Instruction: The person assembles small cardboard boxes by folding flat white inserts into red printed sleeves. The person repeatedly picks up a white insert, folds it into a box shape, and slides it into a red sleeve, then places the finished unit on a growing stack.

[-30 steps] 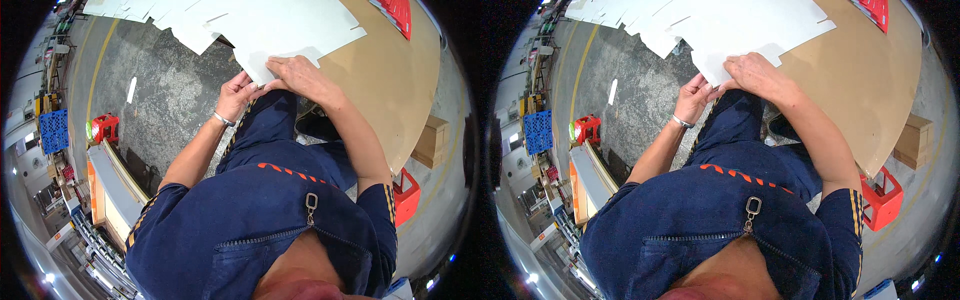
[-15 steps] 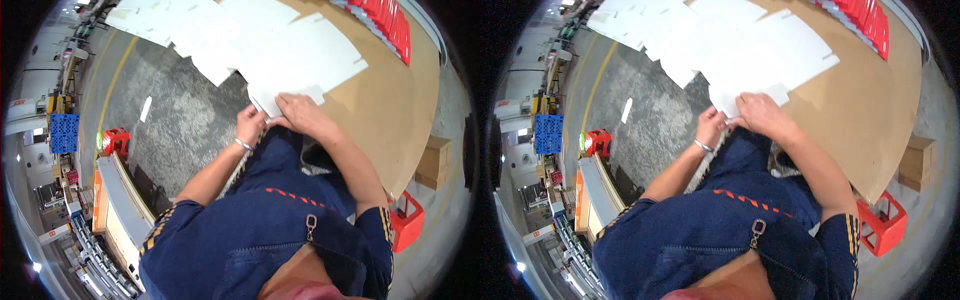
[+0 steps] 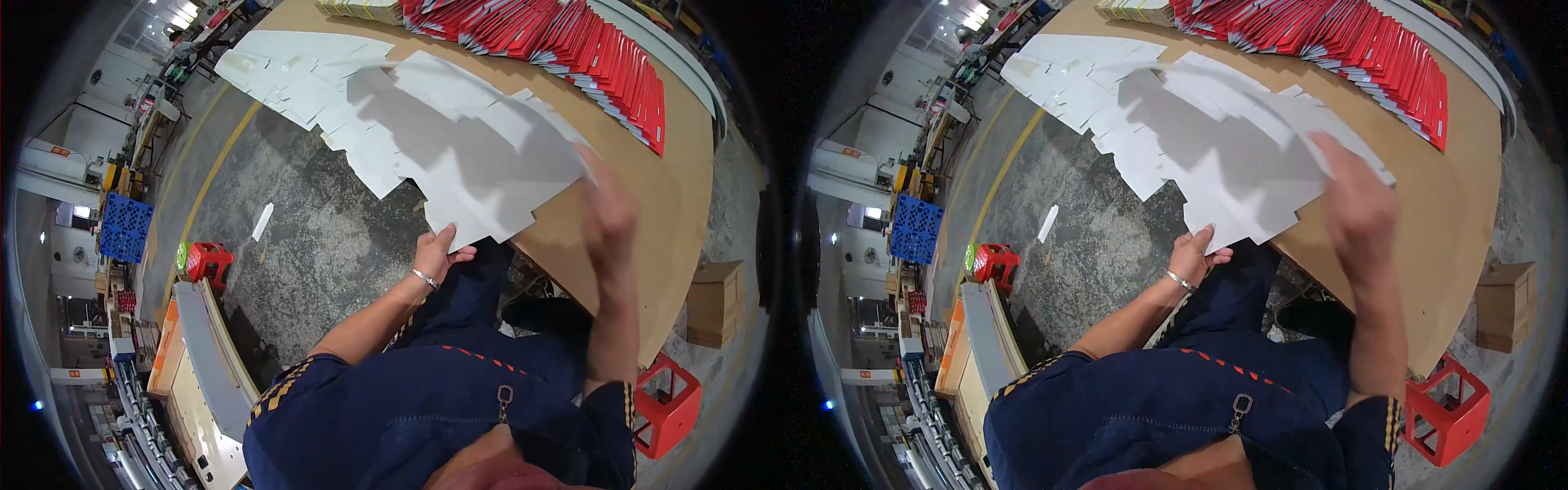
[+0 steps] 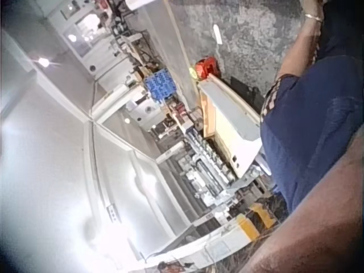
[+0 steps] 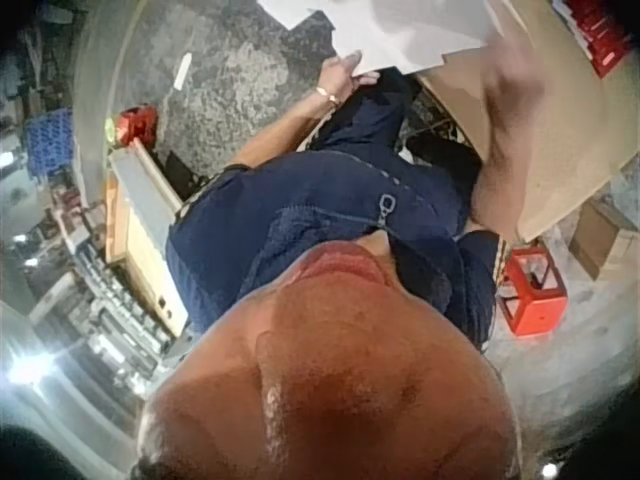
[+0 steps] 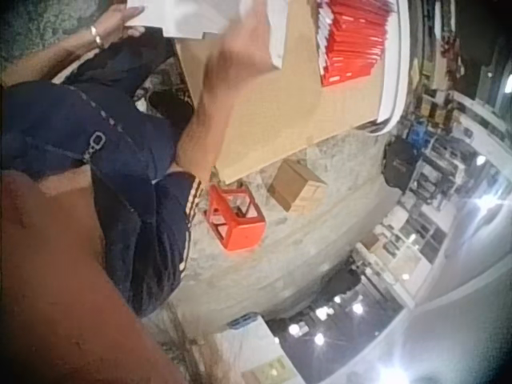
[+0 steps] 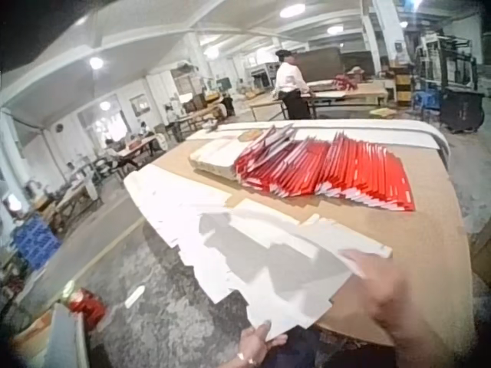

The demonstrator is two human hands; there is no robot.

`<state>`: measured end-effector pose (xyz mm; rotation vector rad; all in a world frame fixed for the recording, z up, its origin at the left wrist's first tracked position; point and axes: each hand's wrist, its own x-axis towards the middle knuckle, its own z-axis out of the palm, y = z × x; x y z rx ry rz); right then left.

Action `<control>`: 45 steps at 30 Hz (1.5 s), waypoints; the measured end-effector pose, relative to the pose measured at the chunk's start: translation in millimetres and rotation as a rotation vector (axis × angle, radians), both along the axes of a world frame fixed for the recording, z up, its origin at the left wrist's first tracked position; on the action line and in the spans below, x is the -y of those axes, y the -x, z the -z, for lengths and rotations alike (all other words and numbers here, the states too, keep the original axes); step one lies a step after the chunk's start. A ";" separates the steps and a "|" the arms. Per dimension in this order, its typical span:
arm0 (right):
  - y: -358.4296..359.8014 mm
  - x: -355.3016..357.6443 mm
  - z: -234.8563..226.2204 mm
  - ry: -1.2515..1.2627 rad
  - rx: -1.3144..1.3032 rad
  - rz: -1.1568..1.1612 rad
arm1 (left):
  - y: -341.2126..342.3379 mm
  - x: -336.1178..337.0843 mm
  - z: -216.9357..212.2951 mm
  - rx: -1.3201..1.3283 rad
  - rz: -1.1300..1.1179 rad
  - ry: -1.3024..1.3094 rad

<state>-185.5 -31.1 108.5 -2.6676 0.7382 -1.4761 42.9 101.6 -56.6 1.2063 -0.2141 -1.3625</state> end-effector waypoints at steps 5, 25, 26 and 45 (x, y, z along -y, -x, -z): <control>118.0 -72.9 12.4 -0.287 -0.048 0.216 | -0.7 -3.1 17.0 0.596 -0.057 0.085; 288.5 -257.5 120.2 -0.968 0.218 0.610 | 140.8 121.9 -32.7 1.466 1.310 1.168; 287.2 -257.8 124.9 -0.917 0.137 0.704 | 144.3 120.9 -36.4 1.438 1.302 1.200; 288.2 -190.6 154.1 -0.871 0.635 1.243 | 259.4 90.4 -1.5 1.258 0.944 1.020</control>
